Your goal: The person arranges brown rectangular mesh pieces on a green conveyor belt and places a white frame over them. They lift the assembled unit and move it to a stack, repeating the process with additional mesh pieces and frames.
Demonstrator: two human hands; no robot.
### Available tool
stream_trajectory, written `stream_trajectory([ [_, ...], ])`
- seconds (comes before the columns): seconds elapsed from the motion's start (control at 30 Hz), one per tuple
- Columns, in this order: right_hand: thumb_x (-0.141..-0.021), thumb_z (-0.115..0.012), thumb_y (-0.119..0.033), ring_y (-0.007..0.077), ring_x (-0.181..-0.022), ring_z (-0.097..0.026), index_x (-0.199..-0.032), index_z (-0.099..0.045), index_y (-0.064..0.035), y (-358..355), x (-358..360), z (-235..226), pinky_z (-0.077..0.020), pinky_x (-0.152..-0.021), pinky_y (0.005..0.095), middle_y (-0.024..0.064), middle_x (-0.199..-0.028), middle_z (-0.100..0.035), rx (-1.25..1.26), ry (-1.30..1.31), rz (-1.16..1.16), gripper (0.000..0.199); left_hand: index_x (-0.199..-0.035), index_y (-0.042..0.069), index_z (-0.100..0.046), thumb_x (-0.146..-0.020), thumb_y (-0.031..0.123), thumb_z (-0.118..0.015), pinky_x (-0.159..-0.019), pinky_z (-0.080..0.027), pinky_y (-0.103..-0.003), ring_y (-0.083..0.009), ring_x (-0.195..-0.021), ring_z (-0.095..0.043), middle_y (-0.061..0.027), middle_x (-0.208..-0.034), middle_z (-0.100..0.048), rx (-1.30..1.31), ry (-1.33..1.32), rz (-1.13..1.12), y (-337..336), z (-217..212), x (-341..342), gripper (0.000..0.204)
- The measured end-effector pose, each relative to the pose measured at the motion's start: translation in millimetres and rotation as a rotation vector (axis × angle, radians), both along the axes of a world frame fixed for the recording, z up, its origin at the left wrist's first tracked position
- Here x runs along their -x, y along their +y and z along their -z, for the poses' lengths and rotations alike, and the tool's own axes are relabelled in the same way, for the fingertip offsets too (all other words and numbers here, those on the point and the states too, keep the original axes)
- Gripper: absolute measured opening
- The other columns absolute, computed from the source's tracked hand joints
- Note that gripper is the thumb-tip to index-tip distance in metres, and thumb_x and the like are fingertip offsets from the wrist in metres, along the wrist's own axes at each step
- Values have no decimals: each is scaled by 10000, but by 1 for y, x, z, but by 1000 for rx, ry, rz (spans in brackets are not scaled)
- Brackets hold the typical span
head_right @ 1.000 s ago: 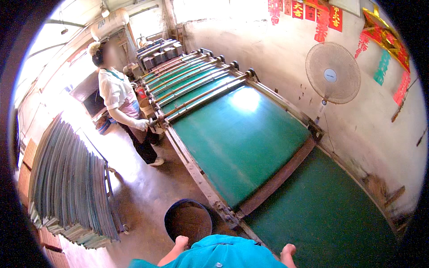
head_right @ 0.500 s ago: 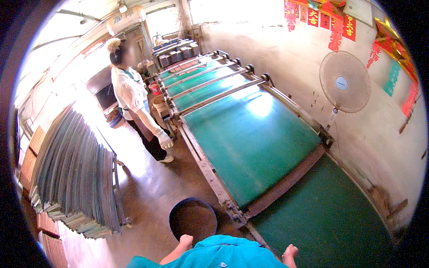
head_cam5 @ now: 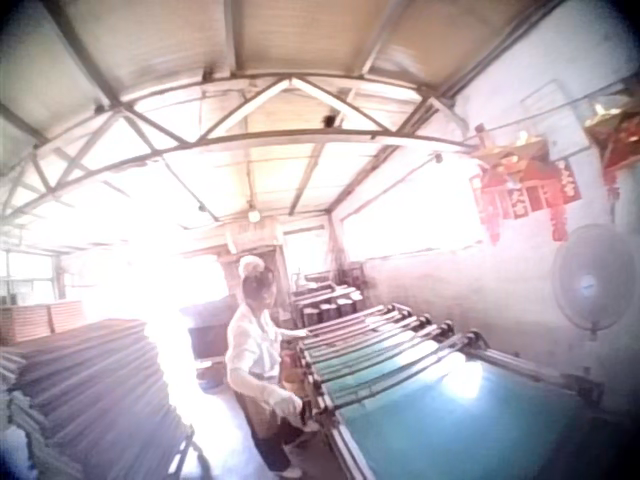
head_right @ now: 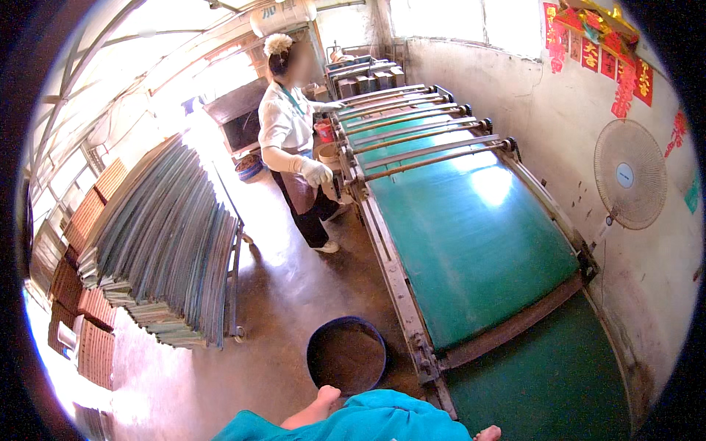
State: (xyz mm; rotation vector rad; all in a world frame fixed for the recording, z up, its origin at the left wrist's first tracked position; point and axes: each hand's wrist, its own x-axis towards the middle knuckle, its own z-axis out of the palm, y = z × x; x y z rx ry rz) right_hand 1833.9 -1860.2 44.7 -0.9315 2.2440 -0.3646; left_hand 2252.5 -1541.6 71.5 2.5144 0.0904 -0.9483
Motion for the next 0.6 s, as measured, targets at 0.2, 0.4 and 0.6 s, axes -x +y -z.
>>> stream_trajectory([
  [0.2,-727,-494,-59,327,-766,-604,-715,-592,65,-30,60,107,-438,-628,429,185,-764,-628,-56,-220,-70,158,-770,-43,-628,-695,150,-519,-713,-460,-373,-324,-832,-604,-228,-845,-619,-65,47,198,9,14,-6,234],
  [0.4,-724,-489,-85,360,-803,-604,-706,-608,54,-3,31,83,-466,-659,403,217,-785,-625,11,106,-116,184,-765,-40,-631,-680,143,-517,-719,-459,-378,-328,-817,-606,-227,-841,-622,6,27,-40,7,-9,-3,232],
  [0.6,-698,-542,-125,319,-794,-628,-732,-641,32,38,-52,-104,-488,-697,370,194,-797,-642,-54,-1,-97,188,-748,-37,-627,-672,154,-508,-694,-460,-390,-338,-800,-602,-221,-817,-622,26,-65,-3,-7,1,-3,238],
])
